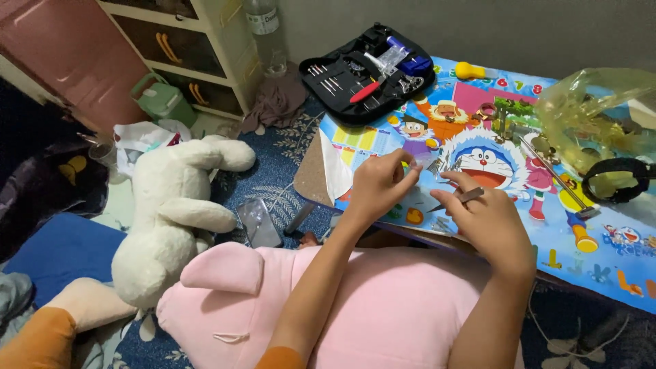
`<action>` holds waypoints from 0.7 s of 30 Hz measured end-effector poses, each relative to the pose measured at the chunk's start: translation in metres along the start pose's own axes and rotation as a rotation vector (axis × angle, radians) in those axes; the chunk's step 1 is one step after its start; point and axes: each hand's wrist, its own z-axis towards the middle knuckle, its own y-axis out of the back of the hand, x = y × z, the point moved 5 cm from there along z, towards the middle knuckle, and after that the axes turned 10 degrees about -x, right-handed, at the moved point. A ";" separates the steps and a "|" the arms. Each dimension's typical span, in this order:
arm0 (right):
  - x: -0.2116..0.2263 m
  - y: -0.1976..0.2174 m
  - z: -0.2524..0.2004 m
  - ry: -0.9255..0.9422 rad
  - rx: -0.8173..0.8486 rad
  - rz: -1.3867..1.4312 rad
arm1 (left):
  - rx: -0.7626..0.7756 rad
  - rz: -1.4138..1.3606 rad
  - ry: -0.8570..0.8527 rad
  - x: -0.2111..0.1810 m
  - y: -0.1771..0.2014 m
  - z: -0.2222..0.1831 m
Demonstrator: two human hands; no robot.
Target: Repairing or disassembling a watch using precision tools like screwdrivers and tweezers on a workspace.
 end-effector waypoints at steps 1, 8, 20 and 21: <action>-0.002 0.000 0.001 0.004 0.008 -0.004 | -0.014 0.000 -0.009 -0.003 0.001 0.000; -0.002 -0.004 0.002 -0.054 0.049 -0.078 | -0.024 0.024 -0.014 -0.006 0.001 -0.001; -0.010 -0.011 0.000 -0.120 0.216 -0.077 | 0.000 0.035 -0.007 -0.003 -0.002 -0.001; -0.015 -0.014 0.002 -0.124 0.219 -0.075 | 0.004 0.035 -0.004 -0.005 -0.002 -0.001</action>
